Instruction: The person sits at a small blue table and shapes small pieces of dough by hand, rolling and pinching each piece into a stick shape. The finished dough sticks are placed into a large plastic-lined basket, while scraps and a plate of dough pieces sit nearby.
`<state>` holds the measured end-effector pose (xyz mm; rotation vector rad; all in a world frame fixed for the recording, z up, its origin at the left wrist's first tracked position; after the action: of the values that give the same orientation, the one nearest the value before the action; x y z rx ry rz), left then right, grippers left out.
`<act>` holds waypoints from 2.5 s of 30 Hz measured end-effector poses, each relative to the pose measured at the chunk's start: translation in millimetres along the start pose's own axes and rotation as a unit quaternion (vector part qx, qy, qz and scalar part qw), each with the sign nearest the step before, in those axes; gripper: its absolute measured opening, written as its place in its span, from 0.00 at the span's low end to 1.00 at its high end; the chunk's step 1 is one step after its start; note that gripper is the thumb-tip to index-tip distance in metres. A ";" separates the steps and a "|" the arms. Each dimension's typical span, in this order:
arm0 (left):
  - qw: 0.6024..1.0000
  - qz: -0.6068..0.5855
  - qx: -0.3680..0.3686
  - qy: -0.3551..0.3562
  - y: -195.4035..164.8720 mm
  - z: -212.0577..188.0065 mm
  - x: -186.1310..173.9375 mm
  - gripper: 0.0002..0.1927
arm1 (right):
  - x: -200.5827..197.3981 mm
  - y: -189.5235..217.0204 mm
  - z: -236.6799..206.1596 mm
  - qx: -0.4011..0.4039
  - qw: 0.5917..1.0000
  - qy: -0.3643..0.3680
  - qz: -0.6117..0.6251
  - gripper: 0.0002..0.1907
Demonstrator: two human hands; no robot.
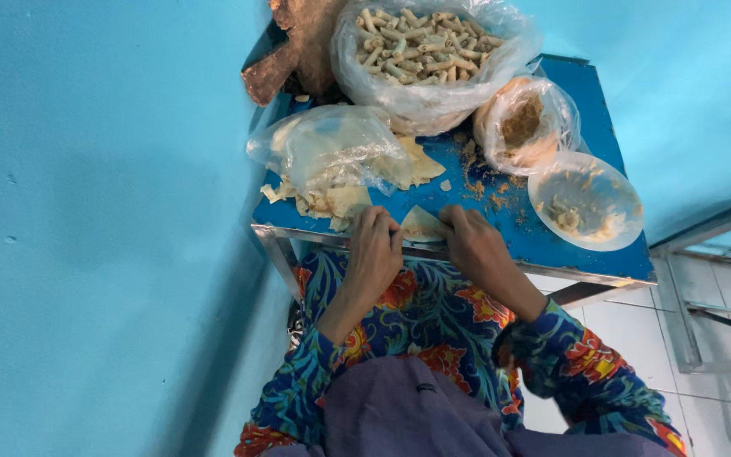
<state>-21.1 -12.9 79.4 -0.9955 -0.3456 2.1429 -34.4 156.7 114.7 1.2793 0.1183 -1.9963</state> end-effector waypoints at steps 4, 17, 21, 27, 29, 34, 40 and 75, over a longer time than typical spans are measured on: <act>0.998 -0.048 -0.025 0.033 -3.5 -1.5 9.4 0.08 | 0.9 -11.2 7.3 0.038 0.996 0.019 0.076 0.12; 0.989 -0.060 0.019 0.130 2.9 -10.3 25.7 0.13 | 0.1 -0.4 23.8 0.050 0.981 0.071 0.174 0.12; 0.988 -0.038 0.058 0.140 6.1 -3.3 26.3 0.12 | 6.2 8.4 20.9 0.045 0.985 0.099 0.135 0.12; 0.970 -0.027 0.155 0.183 14.9 9.6 24.6 0.06 | 2.1 15.0 22.7 0.001 0.984 0.128 0.120 0.15; 0.966 -0.003 0.198 0.167 10.9 10.0 24.8 0.05 | -1.8 16.8 24.7 -0.025 0.982 0.134 0.129 0.18; 0.969 0.036 0.203 0.135 3.6 13.1 30.8 0.06 | -2.4 11.3 25.6 -0.037 0.985 0.134 0.106 0.19; 0.985 -0.054 0.055 0.157 9.5 26.4 39.8 0.02 | 11.5 -15.8 42.7 0.026 0.978 0.163 0.127 0.16; 0.984 0.086 0.062 0.144 2.5 39.3 66.6 0.04 | 17.4 -35.8 9.7 -0.030 0.998 0.028 0.042 0.18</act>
<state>-80.2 35.5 67.7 -1.2787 0.0141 2.1021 -68.0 168.6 94.5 1.2815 0.1472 -1.8739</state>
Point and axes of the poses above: each hand's wrist, its own z-axis towards the middle knuckle, its own x-axis out of the palm, y = z × x, the point moved 7 cm from there along z, towards the middle knuckle
